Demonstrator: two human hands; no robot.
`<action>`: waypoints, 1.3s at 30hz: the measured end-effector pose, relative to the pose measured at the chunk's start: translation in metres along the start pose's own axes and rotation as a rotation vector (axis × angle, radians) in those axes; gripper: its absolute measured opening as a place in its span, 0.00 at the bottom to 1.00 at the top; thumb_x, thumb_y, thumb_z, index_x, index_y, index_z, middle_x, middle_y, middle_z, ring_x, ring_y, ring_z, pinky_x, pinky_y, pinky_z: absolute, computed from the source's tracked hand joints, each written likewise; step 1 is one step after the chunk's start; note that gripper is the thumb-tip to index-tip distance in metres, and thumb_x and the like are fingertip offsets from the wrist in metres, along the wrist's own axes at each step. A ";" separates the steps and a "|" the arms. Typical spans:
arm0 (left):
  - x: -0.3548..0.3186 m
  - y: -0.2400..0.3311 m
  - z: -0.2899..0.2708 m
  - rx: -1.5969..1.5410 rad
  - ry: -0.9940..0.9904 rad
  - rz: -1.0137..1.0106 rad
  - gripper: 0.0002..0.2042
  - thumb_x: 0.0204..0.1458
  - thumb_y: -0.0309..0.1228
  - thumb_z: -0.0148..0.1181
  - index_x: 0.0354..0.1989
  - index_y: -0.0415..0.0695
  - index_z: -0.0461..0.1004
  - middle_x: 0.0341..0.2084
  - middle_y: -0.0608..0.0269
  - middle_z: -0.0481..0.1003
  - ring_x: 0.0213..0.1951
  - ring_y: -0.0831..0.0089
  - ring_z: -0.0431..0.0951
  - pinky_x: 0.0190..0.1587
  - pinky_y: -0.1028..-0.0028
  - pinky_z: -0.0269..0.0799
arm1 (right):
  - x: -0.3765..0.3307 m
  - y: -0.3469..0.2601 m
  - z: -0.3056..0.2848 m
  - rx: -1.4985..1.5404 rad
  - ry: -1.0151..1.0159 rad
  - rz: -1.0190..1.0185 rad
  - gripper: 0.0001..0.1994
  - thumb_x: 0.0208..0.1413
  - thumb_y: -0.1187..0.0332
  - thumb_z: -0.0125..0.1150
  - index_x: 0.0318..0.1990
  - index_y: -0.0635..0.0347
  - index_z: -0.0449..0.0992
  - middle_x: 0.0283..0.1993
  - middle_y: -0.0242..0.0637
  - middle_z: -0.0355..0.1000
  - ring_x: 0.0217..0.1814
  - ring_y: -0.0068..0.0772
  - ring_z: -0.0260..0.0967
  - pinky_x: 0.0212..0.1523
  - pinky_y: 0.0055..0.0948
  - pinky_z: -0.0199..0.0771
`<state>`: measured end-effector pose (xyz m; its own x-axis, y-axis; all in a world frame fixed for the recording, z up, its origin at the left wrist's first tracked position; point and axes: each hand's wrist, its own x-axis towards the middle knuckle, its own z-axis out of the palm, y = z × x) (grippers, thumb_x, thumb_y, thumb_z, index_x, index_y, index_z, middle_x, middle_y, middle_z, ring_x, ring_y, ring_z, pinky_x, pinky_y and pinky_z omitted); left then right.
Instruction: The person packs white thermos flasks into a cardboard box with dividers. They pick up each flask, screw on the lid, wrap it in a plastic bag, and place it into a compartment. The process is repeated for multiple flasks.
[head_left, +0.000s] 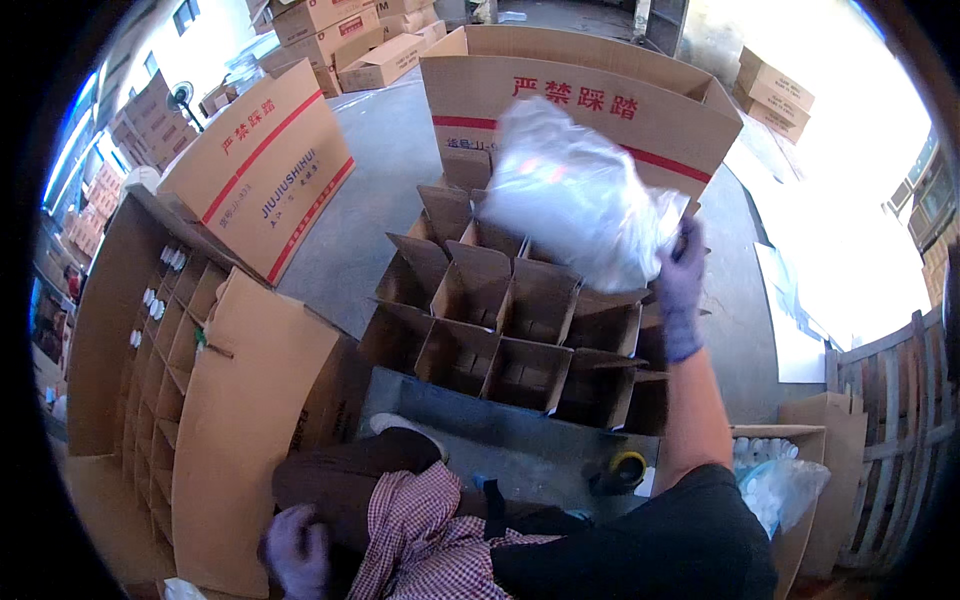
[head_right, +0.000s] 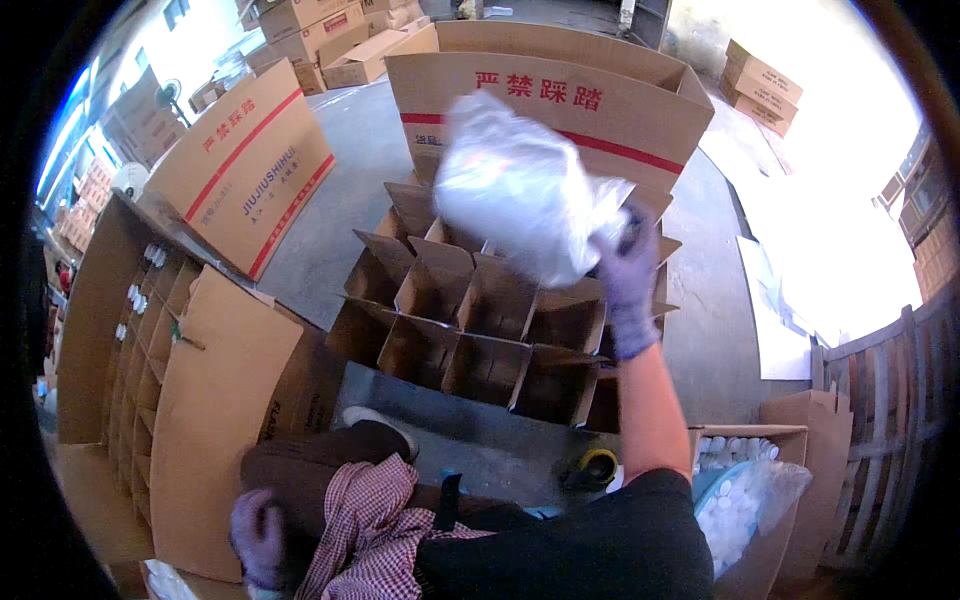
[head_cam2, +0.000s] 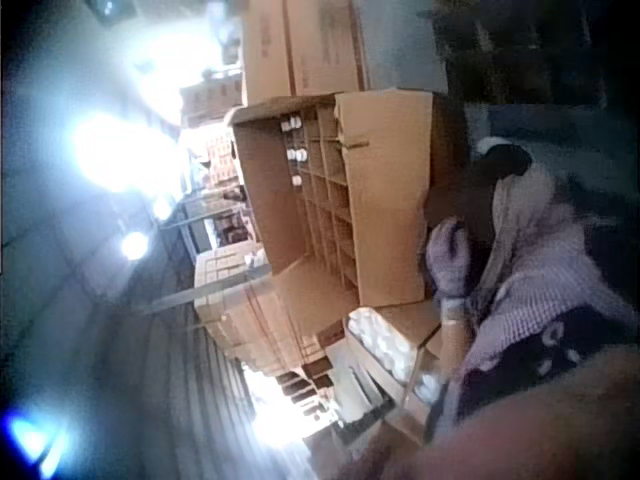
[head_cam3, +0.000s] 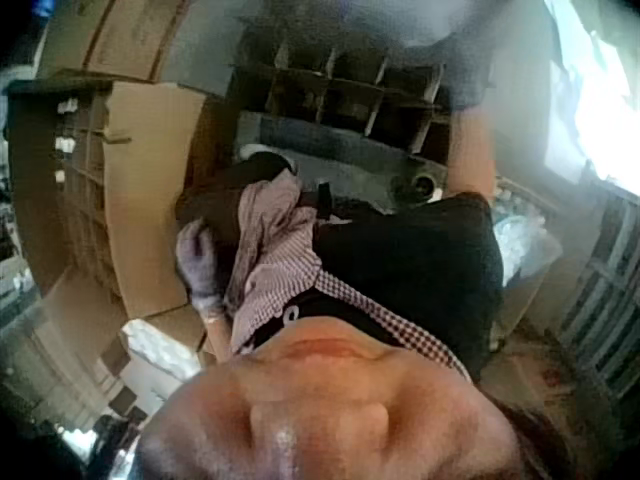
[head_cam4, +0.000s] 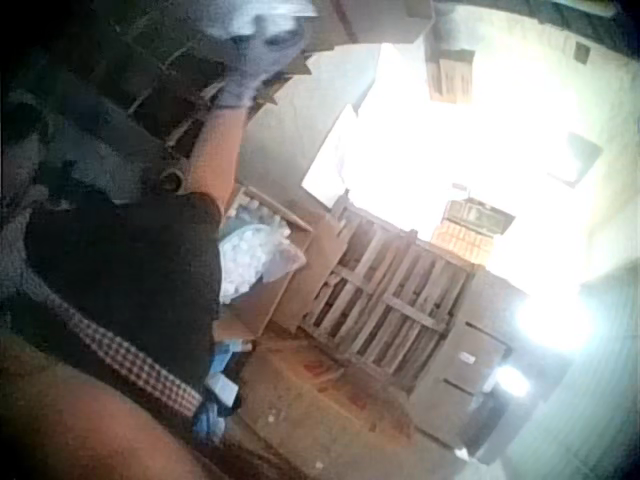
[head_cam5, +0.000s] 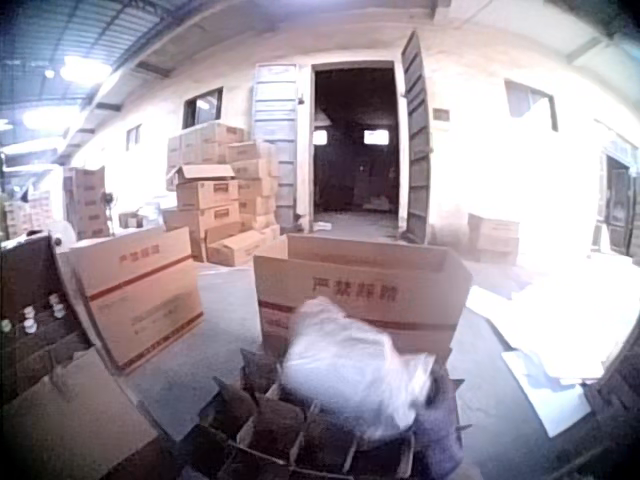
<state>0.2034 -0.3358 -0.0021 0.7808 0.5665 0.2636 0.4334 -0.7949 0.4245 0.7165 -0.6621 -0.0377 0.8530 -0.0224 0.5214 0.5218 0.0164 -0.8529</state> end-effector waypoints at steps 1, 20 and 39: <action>-0.005 -0.030 -0.019 0.004 -0.106 -0.166 0.11 0.59 0.27 0.57 0.46 0.36 0.78 0.44 0.45 0.78 0.48 0.52 0.78 0.56 0.61 0.71 | 0.026 0.003 -0.013 -0.187 0.032 -0.076 0.31 0.45 0.71 0.71 0.59 0.60 0.68 0.55 0.40 0.70 0.60 0.37 0.68 0.63 0.39 0.69; -0.439 0.074 -0.220 0.340 0.343 -1.654 0.23 0.55 0.49 0.60 0.45 0.38 0.81 0.41 0.48 0.81 0.46 0.60 0.81 0.52 0.64 0.74 | -0.016 0.091 0.184 -0.552 -0.466 -0.600 0.15 0.63 0.62 0.63 0.50 0.64 0.80 0.48 0.49 0.79 0.43 0.40 0.77 0.49 0.38 0.78; -0.416 0.168 -0.180 0.748 0.804 -1.514 0.29 0.35 0.40 0.75 0.45 0.41 0.70 0.41 0.49 0.73 0.43 0.47 0.78 0.46 0.59 0.75 | -0.414 -0.372 0.273 0.921 -1.919 -0.638 0.27 0.46 0.76 0.63 0.59 0.67 0.71 0.59 0.51 0.69 0.61 0.49 0.67 0.64 0.41 0.67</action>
<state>-0.1295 -0.6662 0.1154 -0.6810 0.5681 0.4620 0.7226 0.6235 0.2985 0.1722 -0.3859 0.0714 -0.6954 0.4898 0.5259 0.0207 0.7451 -0.6666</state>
